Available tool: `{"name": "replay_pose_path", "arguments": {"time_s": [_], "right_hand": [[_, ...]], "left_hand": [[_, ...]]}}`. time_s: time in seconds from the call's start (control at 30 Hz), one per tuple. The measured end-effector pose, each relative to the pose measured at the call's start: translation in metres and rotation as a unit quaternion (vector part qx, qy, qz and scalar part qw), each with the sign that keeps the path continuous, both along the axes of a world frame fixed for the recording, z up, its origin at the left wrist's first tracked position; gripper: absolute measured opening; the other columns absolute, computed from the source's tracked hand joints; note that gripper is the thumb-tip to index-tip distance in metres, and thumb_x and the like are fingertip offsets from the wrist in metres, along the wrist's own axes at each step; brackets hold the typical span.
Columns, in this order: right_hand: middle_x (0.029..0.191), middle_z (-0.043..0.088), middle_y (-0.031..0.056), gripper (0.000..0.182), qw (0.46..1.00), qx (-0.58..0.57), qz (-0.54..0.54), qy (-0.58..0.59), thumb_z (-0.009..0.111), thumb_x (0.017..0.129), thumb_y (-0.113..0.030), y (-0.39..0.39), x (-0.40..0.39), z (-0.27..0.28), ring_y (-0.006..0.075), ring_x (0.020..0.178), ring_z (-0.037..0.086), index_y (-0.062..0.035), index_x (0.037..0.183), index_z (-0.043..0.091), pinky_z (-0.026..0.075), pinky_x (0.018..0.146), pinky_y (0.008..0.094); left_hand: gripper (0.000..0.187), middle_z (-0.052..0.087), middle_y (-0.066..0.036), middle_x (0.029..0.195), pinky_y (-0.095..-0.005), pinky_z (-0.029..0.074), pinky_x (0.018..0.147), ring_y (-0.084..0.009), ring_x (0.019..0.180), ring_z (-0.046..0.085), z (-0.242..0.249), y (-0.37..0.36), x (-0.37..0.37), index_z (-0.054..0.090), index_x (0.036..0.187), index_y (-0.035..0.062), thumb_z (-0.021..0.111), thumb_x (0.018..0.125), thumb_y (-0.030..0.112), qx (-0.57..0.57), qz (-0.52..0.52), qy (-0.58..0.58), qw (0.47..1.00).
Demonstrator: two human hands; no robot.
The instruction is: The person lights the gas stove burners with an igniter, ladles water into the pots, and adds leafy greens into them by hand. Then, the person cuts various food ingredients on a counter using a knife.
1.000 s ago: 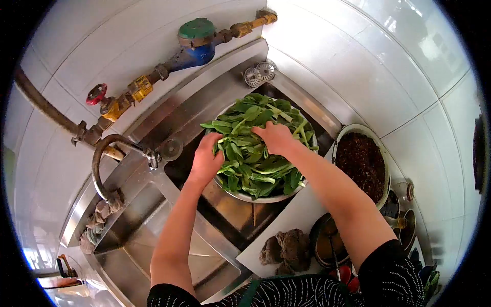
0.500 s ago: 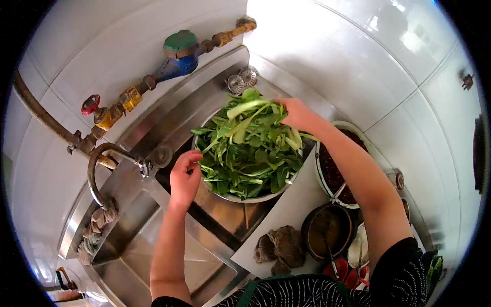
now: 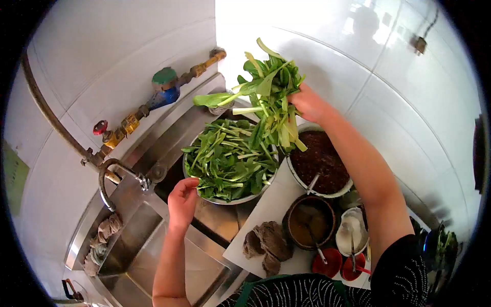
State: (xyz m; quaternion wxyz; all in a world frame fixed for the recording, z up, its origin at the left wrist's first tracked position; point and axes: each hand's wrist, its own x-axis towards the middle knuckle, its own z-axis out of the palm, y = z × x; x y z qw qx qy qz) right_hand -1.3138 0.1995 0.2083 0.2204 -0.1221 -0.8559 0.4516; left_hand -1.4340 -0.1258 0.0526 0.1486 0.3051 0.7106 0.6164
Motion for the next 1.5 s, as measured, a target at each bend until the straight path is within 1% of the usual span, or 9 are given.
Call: {"name": "replay_pose_path", "arguments": {"time_s": [0.07, 0.13, 0.63, 0.97, 1.03, 1.2, 1.33, 1.4, 1.5], "right_hand": [[0.092, 0.058, 0.0108, 0.021, 0.998, -0.046, -0.006, 0.038, 0.053, 0.08, -0.006, -0.012, 0.02, 0.018, 0.019, 0.078, 0.057, 0.0031, 0.098, 0.055, 0.046, 0.072, 0.0334], [0.093, 0.058, 0.0106, 0.023, 0.952, -0.298, -0.016, 0.063, 0.052, 0.081, -0.005, -0.012, 0.045, 0.03, 0.0194, 0.081, 0.058, 0.0024, 0.103, 0.052, 0.048, 0.073, 0.033], [0.077, 0.056, 0.0073, 0.021, 0.91, -0.211, -0.321, 0.158, 0.054, 0.075, -0.009, -0.031, 0.503, 0.1, 0.0141, 0.06, 0.056, -0.0017, 0.095, 0.052, 0.04, 0.04, 0.0243], [0.085, 0.061, 0.0073, 0.024, 0.803, -0.104, -0.568, 0.148, 0.057, 0.079, -0.017, -0.097, 0.909, 0.147, 0.0174, 0.071, 0.062, -0.0049, 0.1, 0.055, 0.054, 0.057, 0.0329], [0.086, 0.061, 0.0068, 0.024, 0.774, -0.078, -0.608, 0.159, 0.056, 0.08, -0.019, -0.108, 0.977, 0.159, 0.0174, 0.074, 0.061, -0.0055, 0.1, 0.056, 0.054, 0.06, 0.0335], [0.088, 0.061, 0.0084, 0.022, 0.712, -0.018, -0.684, 0.158, 0.054, 0.082, -0.018, -0.124, 1.081, 0.169, 0.0184, 0.077, 0.06, -0.0053, 0.1, 0.056, 0.053, 0.061, 0.0351], [0.089, 0.06, 0.0099, 0.022, 0.701, -0.016, -0.697, 0.149, 0.057, 0.08, -0.015, -0.097, 1.157, 0.156, 0.0199, 0.076, 0.06, -0.0022, 0.098, 0.055, 0.053, 0.061, 0.0351], [0.089, 0.059, 0.0116, 0.024, 0.602, -0.019, -0.779, 0.176, 0.058, 0.079, -0.014, -0.097, 1.16, 0.15, 0.0218, 0.076, 0.059, -0.0002, 0.098, 0.054, 0.053, 0.06, 0.0352], [0.089, 0.059, 0.0126, 0.025, 0.619, -0.001, -0.764, 0.182, 0.058, 0.079, -0.013, -0.079, 1.195, 0.139, 0.0235, 0.076, 0.059, 0.0011, 0.098, 0.053, 0.053, 0.061, 0.0366]], "left_hand": [[0.016, 0.059, -0.007, 0.098, -0.0247, 0.043, 0.082, -0.0122, 0.09, 0.054, 0.01, 0.006, 0.012, 0.057, 0.093, -0.0018, 0.05, 0.079, -0.006, 0.032, -0.024, 0.028, 0.999], [0.016, 0.059, -0.007, 0.098, -0.0248, 0.042, 0.082, -0.0125, 0.091, 0.054, 0.024, 0.014, 0.029, 0.057, 0.093, -0.0019, 0.05, 0.079, -0.007, 0.042, -0.047, 0.037, 0.997], [0.013, 0.059, -0.011, 0.096, -0.0278, 0.044, 0.081, -0.0165, 0.088, 0.056, 0.101, 0.066, 0.296, 0.057, 0.087, -0.0015, 0.048, 0.079, -0.008, 0.147, -0.291, 0.064, 0.943], [0.013, 0.057, -0.013, 0.098, -0.0272, 0.044, 0.078, -0.0183, 0.087, 0.056, 0.116, 0.03, 0.571, 0.056, 0.083, -0.0003, 0.048, 0.077, -0.009, 0.093, -0.4, 0.044, 0.911], [0.013, 0.058, -0.013, 0.097, -0.0249, 0.046, 0.071, -0.0168, 0.084, 0.058, 0.116, 0.033, 0.607, 0.056, 0.083, -0.0005, 0.051, 0.075, -0.009, 0.107, -0.414, 0.162, 0.889], [0.014, 0.058, -0.013, 0.096, -0.024, 0.047, 0.066, -0.0171, 0.081, 0.058, 0.144, 0.045, 0.672, 0.056, 0.082, -0.0008, 0.051, 0.074, -0.011, 0.099, -0.438, 0.114, 0.886], [0.014, 0.057, -0.014, 0.099, -0.0284, 0.043, 0.082, -0.0201, 0.092, 0.056, 0.131, 0.081, 0.709, 0.056, 0.084, -0.0004, 0.049, 0.075, -0.009, 0.072, -0.441, 0.133, 0.885], [0.014, 0.057, -0.014, 0.099, -0.0291, 0.043, 0.082, -0.0208, 0.093, 0.056, 0.126, 0.104, 0.729, 0.056, 0.084, 0.0002, 0.049, 0.076, -0.009, 0.099, -0.445, 0.181, 0.871], [0.013, 0.057, -0.014, 0.098, -0.0303, 0.043, 0.082, -0.0218, 0.093, 0.056, 0.125, 0.139, 0.759, 0.056, 0.084, 0.0007, 0.049, 0.076, -0.008, 0.117, -0.443, 0.17, 0.873]]}}
